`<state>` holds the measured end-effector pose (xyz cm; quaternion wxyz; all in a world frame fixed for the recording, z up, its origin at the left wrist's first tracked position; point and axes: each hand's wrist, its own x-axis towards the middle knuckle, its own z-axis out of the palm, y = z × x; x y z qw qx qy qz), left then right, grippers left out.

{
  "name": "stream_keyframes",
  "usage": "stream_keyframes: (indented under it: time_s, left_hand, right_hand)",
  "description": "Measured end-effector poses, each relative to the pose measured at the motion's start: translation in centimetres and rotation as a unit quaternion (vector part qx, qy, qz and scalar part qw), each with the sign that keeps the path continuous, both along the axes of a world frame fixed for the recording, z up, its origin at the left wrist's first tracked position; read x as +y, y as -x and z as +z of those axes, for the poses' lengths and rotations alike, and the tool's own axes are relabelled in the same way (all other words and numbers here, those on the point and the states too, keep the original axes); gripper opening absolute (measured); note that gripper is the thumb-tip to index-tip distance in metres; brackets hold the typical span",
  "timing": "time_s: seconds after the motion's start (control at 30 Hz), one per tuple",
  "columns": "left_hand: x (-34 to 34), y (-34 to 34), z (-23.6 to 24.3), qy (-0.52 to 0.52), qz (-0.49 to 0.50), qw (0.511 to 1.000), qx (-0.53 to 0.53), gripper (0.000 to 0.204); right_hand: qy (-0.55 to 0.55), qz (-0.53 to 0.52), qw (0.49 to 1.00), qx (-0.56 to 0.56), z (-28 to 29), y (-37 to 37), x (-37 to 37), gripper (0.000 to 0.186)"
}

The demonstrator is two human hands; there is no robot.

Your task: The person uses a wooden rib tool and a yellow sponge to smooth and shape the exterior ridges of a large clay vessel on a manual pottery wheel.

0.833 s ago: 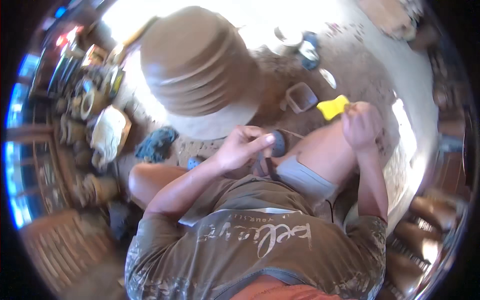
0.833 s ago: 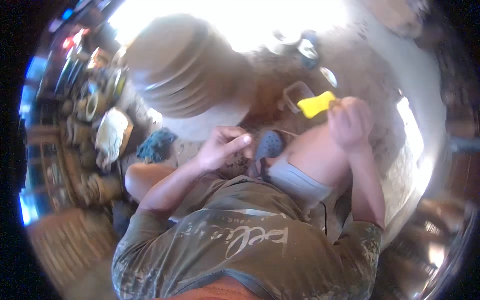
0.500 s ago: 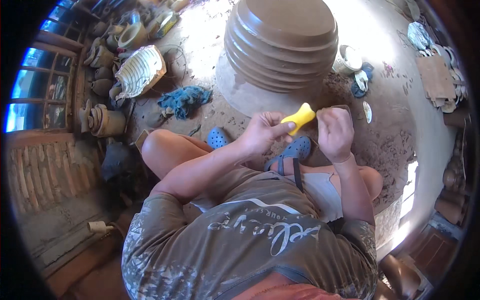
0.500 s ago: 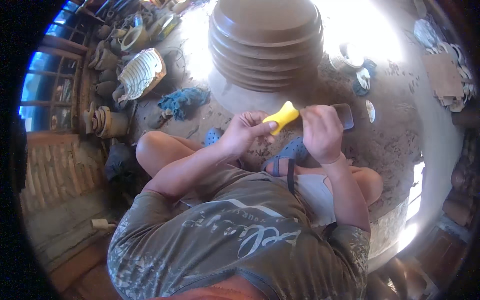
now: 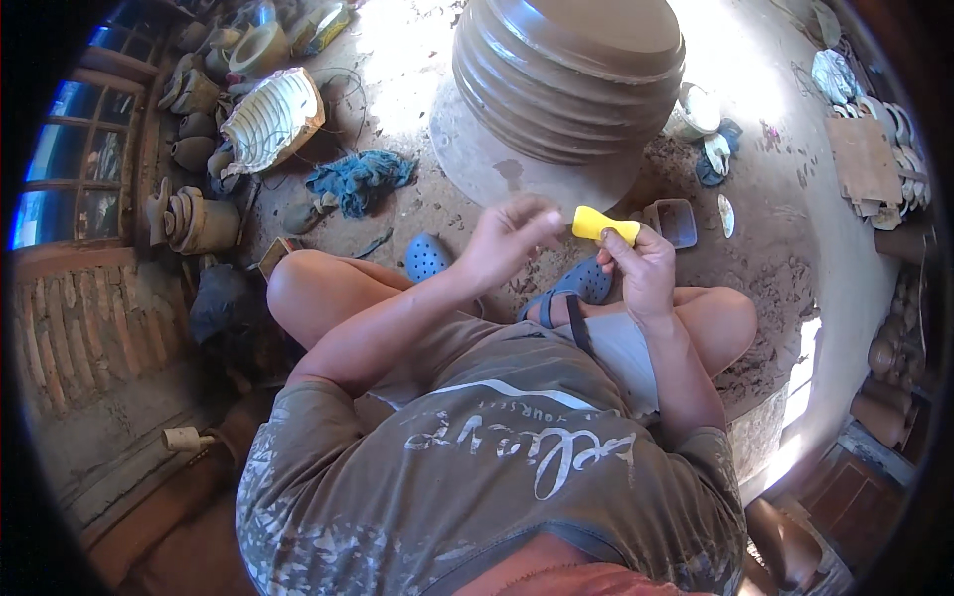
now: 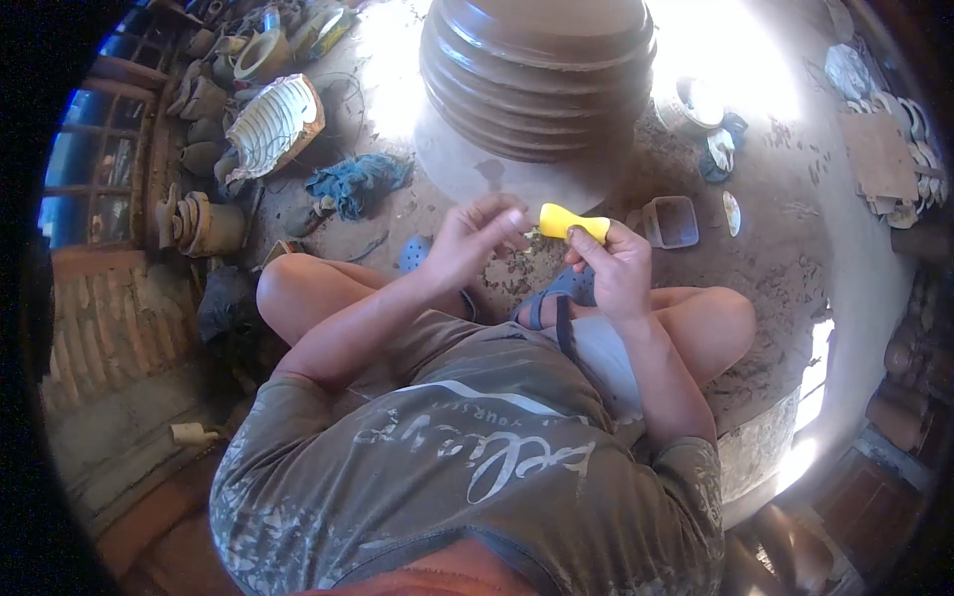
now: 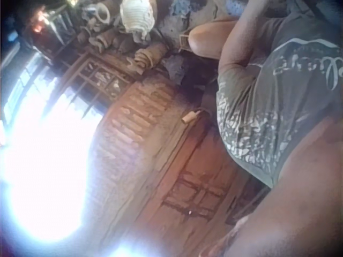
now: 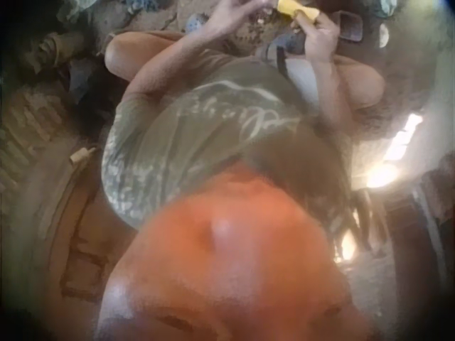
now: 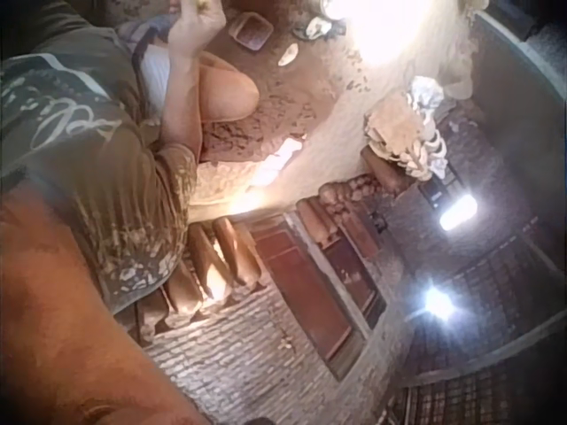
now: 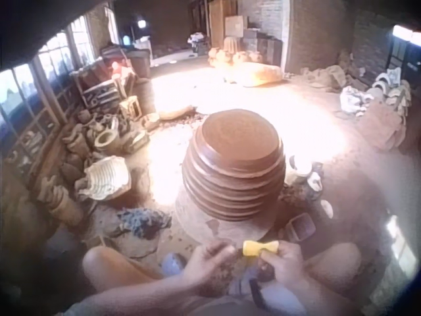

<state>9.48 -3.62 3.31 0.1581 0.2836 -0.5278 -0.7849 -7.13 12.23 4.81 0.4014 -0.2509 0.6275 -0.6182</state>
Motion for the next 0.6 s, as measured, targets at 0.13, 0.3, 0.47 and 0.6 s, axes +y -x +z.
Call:
stream_keyframes:
  time_s: [0.13, 0.3, 0.47, 0.6]
  left_hand:
    - [0.9, 0.6, -0.3, 0.026, -0.045, 0.999, 0.004, 0.022]
    - [0.3, 0.8, -1.0, 0.055, -0.101, 0.993, -0.022, 0.013]
    - [1.2, 1.9, -1.4, 0.124, -0.098, 0.987, -0.040, 0.004]
    - [1.5, 3.1, -3.1, 0.172, -0.084, 0.978, -0.083, 0.004]
  right_hand:
    - [0.016, 0.035, 0.999, 0.009, 0.4, -0.8, 0.1, 0.019]
    - [-0.005, 0.108, 0.978, -0.176, 0.4, 0.3, 1.2, 0.025]
    - [-0.054, 0.108, 0.992, -0.035, -0.8, -0.5, 1.8, 0.027]
    - [-0.062, 0.125, 0.939, 0.314, -0.8, -0.3, 2.2, 0.027]
